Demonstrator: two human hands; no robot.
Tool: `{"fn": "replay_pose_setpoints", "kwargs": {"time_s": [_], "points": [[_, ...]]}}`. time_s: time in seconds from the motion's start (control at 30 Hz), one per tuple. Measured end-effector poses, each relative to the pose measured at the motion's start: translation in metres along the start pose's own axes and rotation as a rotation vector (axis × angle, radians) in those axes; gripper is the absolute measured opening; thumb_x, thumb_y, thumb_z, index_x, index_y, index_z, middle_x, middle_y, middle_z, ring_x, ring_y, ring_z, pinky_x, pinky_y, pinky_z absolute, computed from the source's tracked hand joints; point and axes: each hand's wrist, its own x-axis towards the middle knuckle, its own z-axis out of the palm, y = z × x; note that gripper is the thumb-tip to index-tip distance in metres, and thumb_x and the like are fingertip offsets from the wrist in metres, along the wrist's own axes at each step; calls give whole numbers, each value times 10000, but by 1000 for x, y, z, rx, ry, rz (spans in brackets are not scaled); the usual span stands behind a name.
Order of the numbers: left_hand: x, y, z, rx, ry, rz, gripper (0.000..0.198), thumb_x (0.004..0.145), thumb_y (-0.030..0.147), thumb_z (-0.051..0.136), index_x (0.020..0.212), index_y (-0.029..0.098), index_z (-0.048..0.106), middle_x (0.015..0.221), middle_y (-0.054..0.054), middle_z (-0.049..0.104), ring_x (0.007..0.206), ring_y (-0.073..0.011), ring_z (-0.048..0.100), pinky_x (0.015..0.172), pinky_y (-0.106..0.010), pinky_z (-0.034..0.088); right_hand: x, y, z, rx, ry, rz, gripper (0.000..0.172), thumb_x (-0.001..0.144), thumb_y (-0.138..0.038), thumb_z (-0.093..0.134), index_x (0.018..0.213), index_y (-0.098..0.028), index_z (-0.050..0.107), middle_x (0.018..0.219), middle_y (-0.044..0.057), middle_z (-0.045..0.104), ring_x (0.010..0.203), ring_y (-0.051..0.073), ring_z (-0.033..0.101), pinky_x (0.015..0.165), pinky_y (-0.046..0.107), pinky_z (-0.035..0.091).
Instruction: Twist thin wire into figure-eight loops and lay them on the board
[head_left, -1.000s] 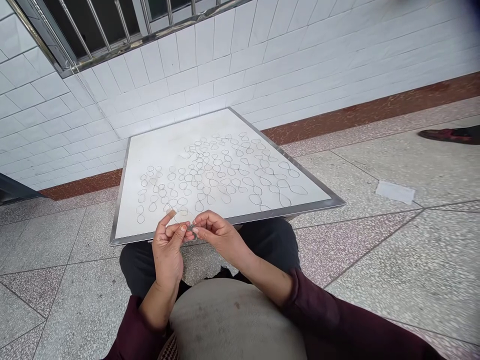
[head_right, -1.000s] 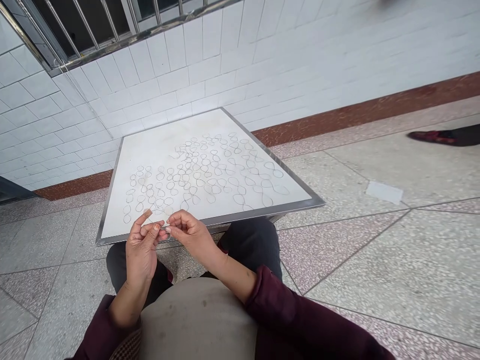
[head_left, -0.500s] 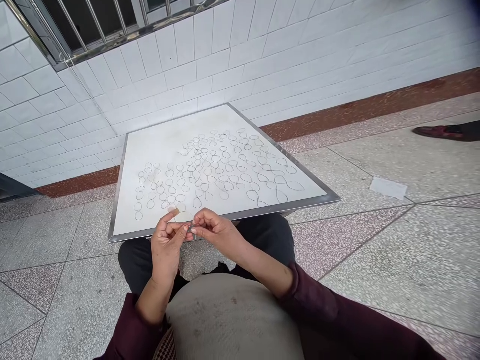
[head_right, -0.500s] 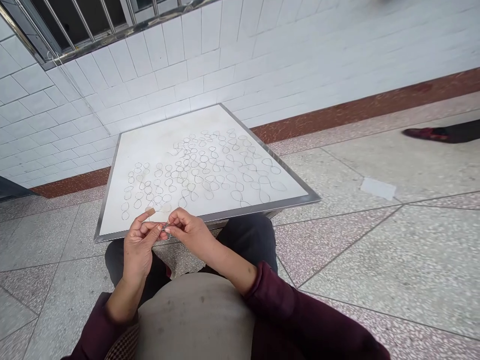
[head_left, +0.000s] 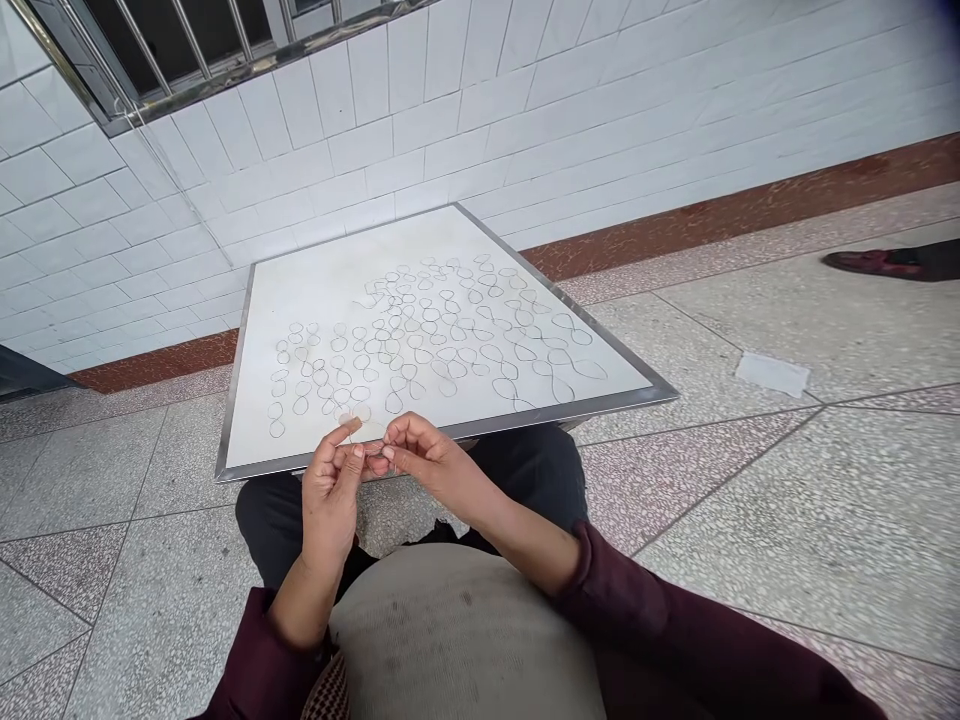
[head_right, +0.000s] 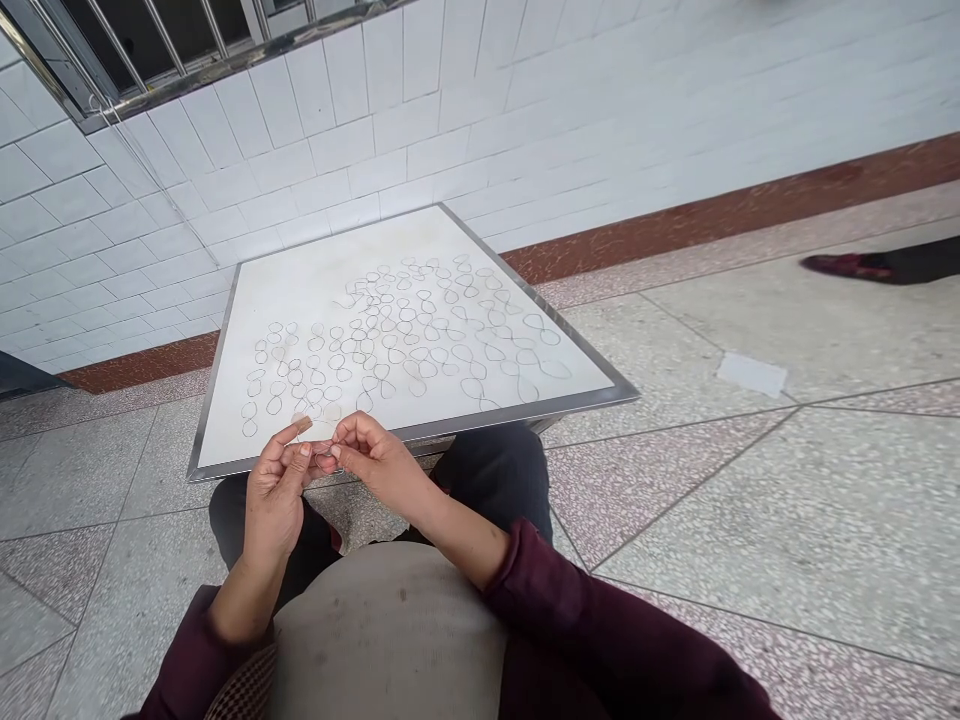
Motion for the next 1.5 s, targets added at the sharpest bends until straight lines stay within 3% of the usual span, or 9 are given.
{"fn": "replay_pose_setpoints", "kwargs": {"time_s": [0.43,0.8,1.0,1.2,1.5], "points": [[1,-3,-3,46,54,2,276,821,363,731,1045,205,768,1086,-72,714,720,-138,712,725,-334,622,1,-1,-1,-19,-37,29,196,820,-383,681,850,-235,556,772,-26,558,703,131,526,685,297,446],[2,-3,-2,17,73,-85,336,748,340,795,1023,148,767,724,-36,733,644,-133,687,707,-307,600,4,-1,-3,-51,-53,23,216,795,-386,700,838,-225,563,737,-37,525,677,122,491,657,284,425],[-1,3,-2,68,56,-58,355,757,335,789,1068,168,760,694,-20,715,656,-140,693,728,-317,603,3,-4,-2,-128,-36,-2,170,805,-345,686,807,-224,569,721,-37,522,674,123,484,635,272,415],[-1,5,-6,85,39,-93,321,746,333,796,1037,199,774,889,-46,757,659,-136,702,730,-340,619,2,-3,-2,-138,-65,8,162,803,-338,685,816,-225,570,750,-29,542,700,129,500,643,271,421],[0,4,-11,78,9,-144,315,741,336,805,1017,186,779,926,-66,770,673,-149,713,719,-335,613,4,-6,-6,-193,-118,45,114,809,-309,653,829,-231,573,741,-30,561,700,134,501,671,288,410]]}}
